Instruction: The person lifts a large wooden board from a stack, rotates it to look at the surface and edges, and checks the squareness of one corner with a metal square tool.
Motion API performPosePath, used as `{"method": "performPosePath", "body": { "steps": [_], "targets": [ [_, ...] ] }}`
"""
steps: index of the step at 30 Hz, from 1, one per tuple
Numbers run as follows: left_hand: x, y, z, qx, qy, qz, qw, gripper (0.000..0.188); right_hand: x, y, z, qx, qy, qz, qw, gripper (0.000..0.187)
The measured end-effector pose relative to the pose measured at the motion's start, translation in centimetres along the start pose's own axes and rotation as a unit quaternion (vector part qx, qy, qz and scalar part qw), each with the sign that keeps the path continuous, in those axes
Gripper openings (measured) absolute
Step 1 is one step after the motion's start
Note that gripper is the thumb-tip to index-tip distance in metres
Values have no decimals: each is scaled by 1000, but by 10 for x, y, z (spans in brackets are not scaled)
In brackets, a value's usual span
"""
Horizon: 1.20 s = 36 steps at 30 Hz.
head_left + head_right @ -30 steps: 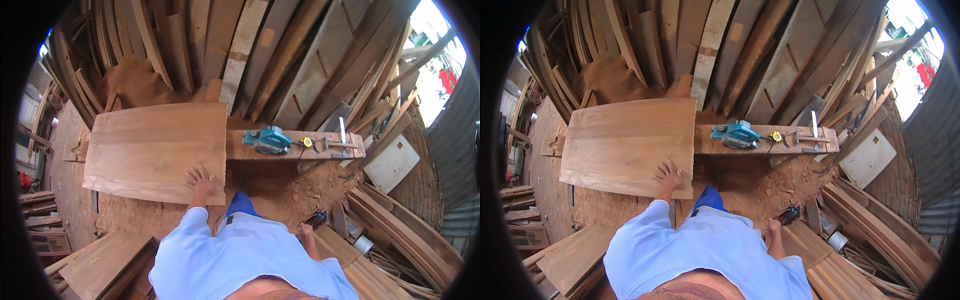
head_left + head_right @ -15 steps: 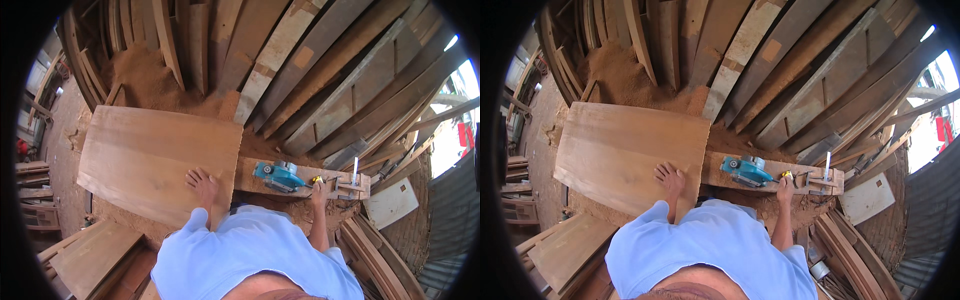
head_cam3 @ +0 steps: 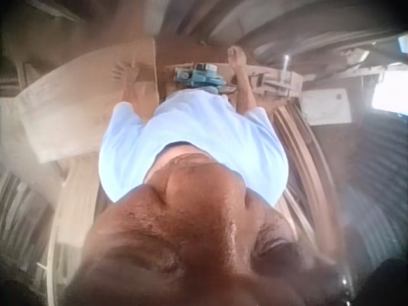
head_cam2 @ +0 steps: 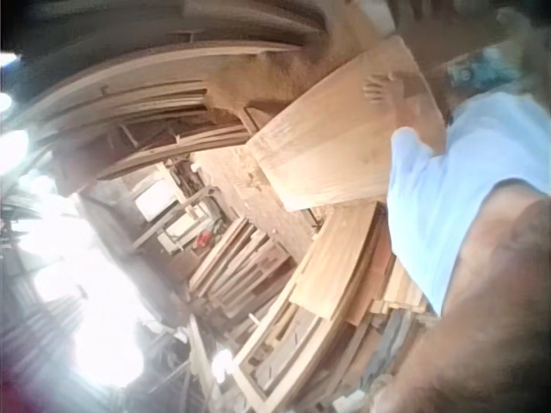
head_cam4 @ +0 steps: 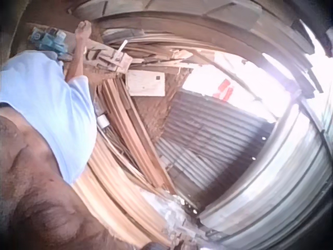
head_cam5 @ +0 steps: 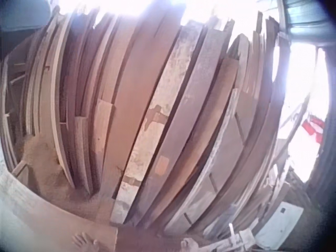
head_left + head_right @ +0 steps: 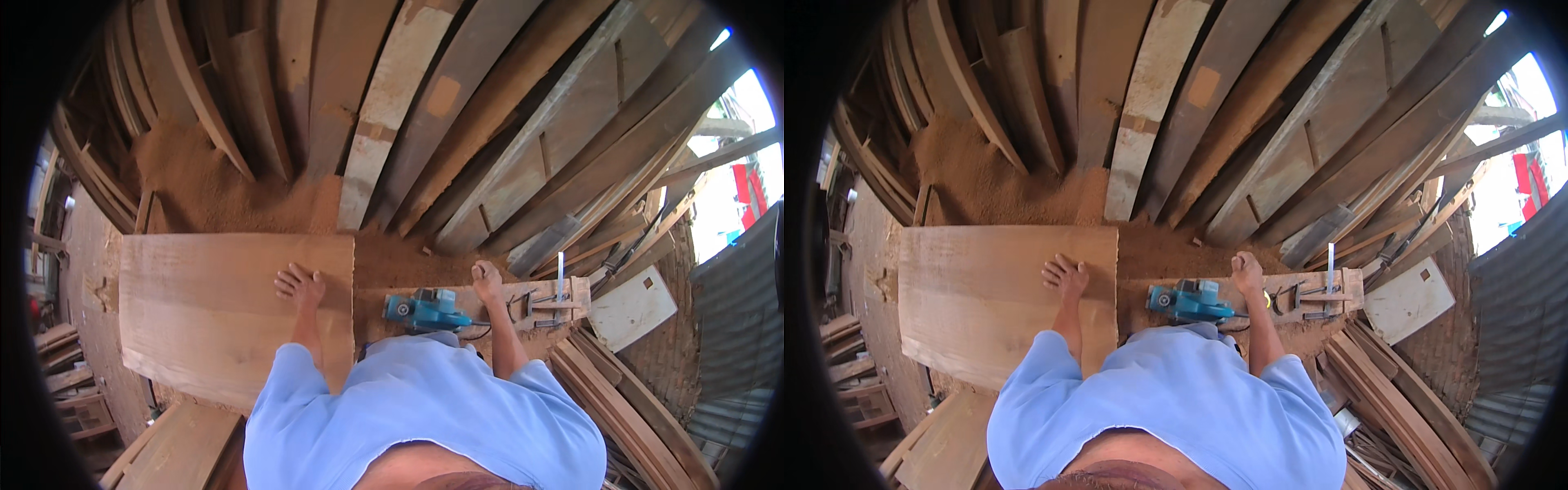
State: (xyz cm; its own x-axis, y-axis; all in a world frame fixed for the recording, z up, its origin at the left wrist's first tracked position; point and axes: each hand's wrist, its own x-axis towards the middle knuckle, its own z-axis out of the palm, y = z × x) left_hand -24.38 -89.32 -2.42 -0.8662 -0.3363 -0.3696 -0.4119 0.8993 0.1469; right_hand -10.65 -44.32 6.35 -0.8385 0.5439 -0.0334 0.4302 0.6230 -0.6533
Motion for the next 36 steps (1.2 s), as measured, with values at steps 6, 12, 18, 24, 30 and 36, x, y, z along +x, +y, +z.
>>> {"method": "performPosePath", "body": {
  "steps": [6, 12, 18, 24, 30, 36],
  "targets": [
    [5, -3, 3, 44, -50, -11, 998, 93, 109, 11, -35, -108, 19, -33, 993, 32],
    [5, -6, 0, 30, -48, -4, 998, 95, 256, -10, -105, -13, 177, -93, 980, 30],
    [6, -6, 1, 90, -68, -21, 993, 93, 359, -94, -130, 16, 179, -151, 972, 37],
    [9, -19, 10, 77, -52, -27, 995, 94, 395, -153, -140, -539, -6, -88, 838, 42],
    [15, -23, 18, 67, -50, -27, 996, 96, 411, -165, -148, -627, -4, -98, 773, 38],
    [14, -18, 8, 84, -71, -21, 994, 97, 417, -150, -158, -667, -28, -150, 730, 35]
  ]
}}
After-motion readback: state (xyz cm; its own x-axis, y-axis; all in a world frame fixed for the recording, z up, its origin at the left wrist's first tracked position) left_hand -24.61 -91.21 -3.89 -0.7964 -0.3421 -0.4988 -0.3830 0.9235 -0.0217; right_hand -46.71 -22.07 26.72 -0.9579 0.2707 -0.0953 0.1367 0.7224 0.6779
